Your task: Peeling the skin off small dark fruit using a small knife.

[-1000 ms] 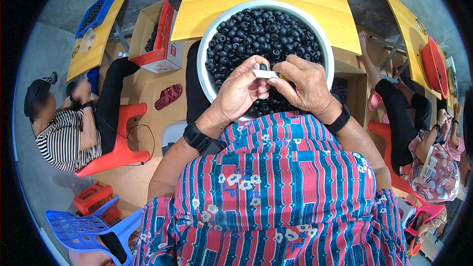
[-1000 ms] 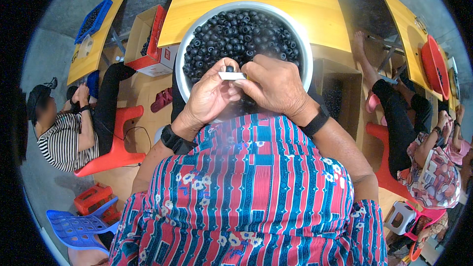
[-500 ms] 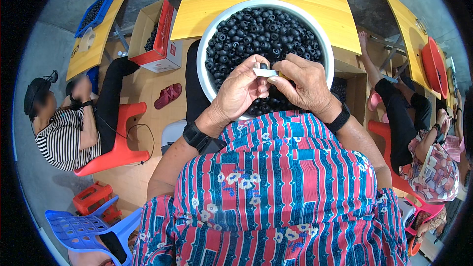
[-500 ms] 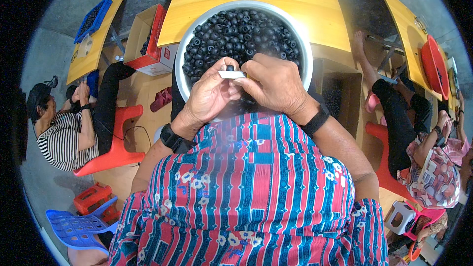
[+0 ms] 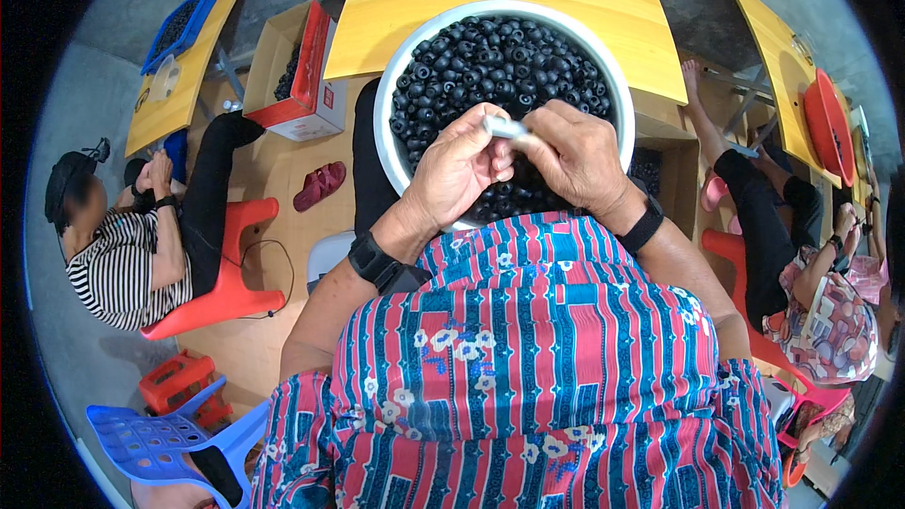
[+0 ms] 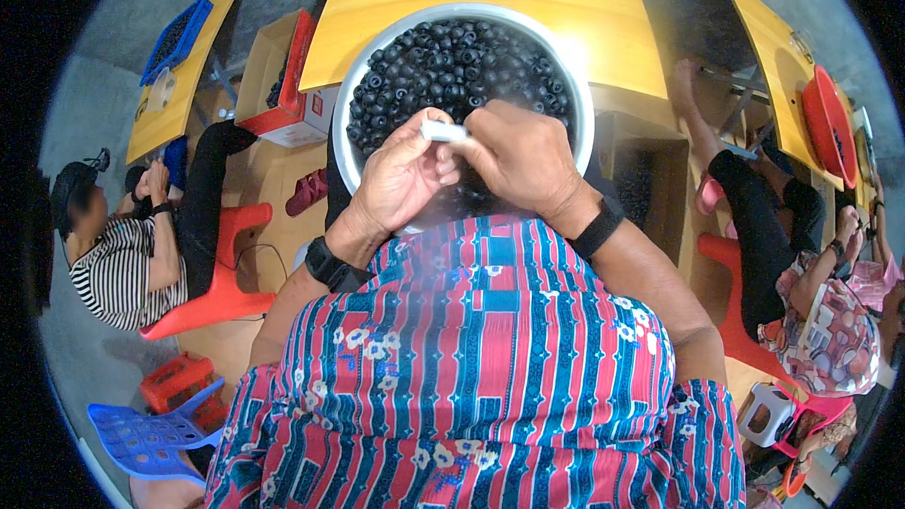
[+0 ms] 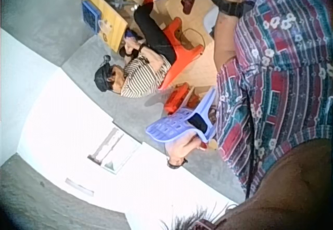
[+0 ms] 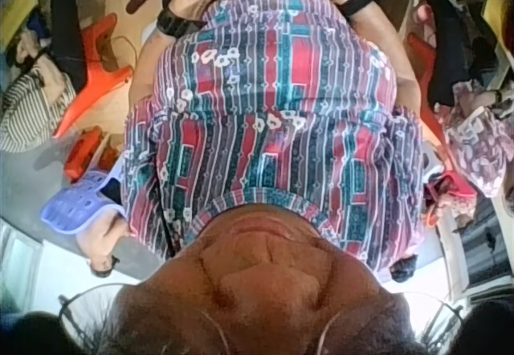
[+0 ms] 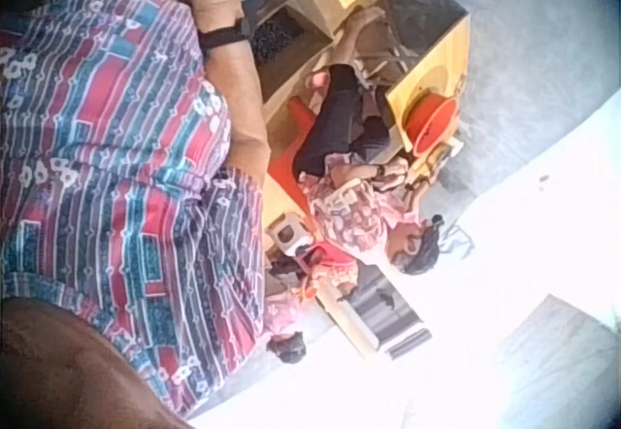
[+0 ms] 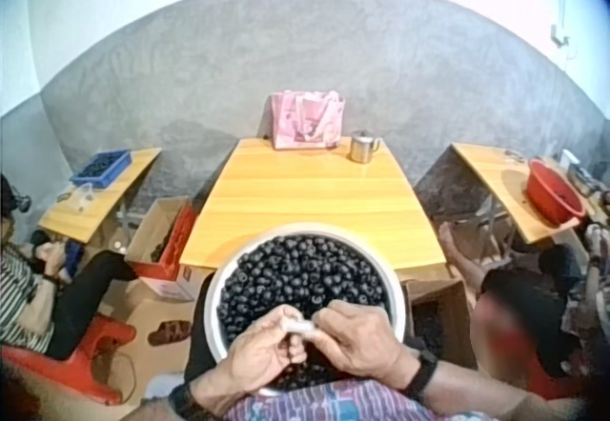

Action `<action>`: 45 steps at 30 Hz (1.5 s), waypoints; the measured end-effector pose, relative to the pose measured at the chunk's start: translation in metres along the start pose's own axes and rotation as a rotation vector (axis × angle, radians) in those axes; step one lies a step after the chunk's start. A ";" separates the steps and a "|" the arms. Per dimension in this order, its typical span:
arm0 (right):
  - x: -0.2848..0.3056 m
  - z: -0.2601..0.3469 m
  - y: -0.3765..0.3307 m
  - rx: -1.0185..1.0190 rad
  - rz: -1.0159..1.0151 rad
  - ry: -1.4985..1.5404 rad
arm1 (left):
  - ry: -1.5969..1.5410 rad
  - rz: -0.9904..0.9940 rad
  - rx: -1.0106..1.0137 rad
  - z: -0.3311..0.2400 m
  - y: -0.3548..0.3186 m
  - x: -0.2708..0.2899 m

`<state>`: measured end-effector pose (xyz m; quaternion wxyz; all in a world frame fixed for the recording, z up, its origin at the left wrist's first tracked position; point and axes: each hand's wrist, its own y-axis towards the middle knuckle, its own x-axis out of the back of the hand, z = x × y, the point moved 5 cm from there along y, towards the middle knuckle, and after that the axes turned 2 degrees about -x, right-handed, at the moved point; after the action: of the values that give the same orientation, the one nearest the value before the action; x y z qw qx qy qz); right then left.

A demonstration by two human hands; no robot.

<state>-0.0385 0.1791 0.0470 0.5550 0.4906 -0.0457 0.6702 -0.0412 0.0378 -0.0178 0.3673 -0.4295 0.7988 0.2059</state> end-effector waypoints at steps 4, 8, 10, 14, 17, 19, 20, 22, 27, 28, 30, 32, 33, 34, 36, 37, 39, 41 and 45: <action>0.004 -0.022 0.002 -0.175 -0.110 0.063 | -0.059 0.082 0.021 -0.002 -0.003 -0.010; 0.004 -0.023 0.002 -0.209 -0.095 0.127 | -0.048 0.033 0.004 -0.003 -0.003 -0.007; 0.000 -0.029 0.001 -0.240 -0.036 0.259 | -0.055 0.034 0.000 -0.003 -0.004 -0.006; 0.005 -0.009 0.002 -0.081 -0.050 0.279 | -0.044 -0.005 0.003 0.001 -0.003 0.005; 0.004 0.000 0.003 -0.022 -0.011 0.151 | -0.033 0.003 0.011 0.003 -0.001 0.006; 0.004 0.003 0.003 0.009 -0.021 0.087 | -0.009 -0.025 0.011 0.004 -0.002 0.006; 0.005 0.005 0.002 0.041 -0.031 0.024 | -0.017 -0.032 0.005 0.004 -0.002 0.005; 0.007 0.007 0.000 0.071 -0.049 -0.010 | -0.022 -0.038 0.000 0.003 -0.003 0.001; 0.009 0.013 -0.004 0.184 -0.115 -0.052 | -0.151 0.017 0.048 -0.002 -0.003 -0.006; 0.009 0.014 -0.004 0.214 -0.132 -0.058 | -0.148 0.017 0.047 -0.002 -0.002 -0.007; 0.010 0.013 -0.005 0.226 -0.137 -0.069 | -0.194 0.016 0.049 -0.001 -0.002 -0.008; 0.009 0.012 -0.006 0.236 -0.143 -0.080 | -0.150 -0.028 0.048 0.000 0.000 -0.008; 0.008 0.011 -0.007 0.249 -0.157 -0.077 | -0.109 -0.071 0.046 0.000 0.000 -0.007; 0.009 0.011 -0.007 0.262 -0.172 -0.074 | -0.107 -0.068 0.047 0.000 0.001 -0.008; 0.010 0.012 -0.008 0.271 -0.176 -0.088 | -0.141 -0.111 0.033 -0.001 -0.001 -0.012; 0.010 0.013 -0.008 0.281 -0.178 -0.101 | -0.140 -0.110 0.033 -0.001 -0.001 -0.016; 0.011 0.014 -0.009 0.287 -0.148 -0.094 | -0.095 -0.242 -0.023 -0.004 -0.002 -0.017; 0.011 0.015 -0.008 0.294 -0.117 -0.086 | -0.094 -0.205 -0.024 -0.004 0.000 -0.010; 0.020 -0.007 -0.005 0.003 -0.270 0.183 | -0.170 -0.099 -0.013 -0.023 -0.002 -0.013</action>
<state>-0.0365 0.1988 0.0552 0.6411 0.4300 0.0727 0.6315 -0.0440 0.0289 0.0064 0.4409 -0.4519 0.7411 0.2286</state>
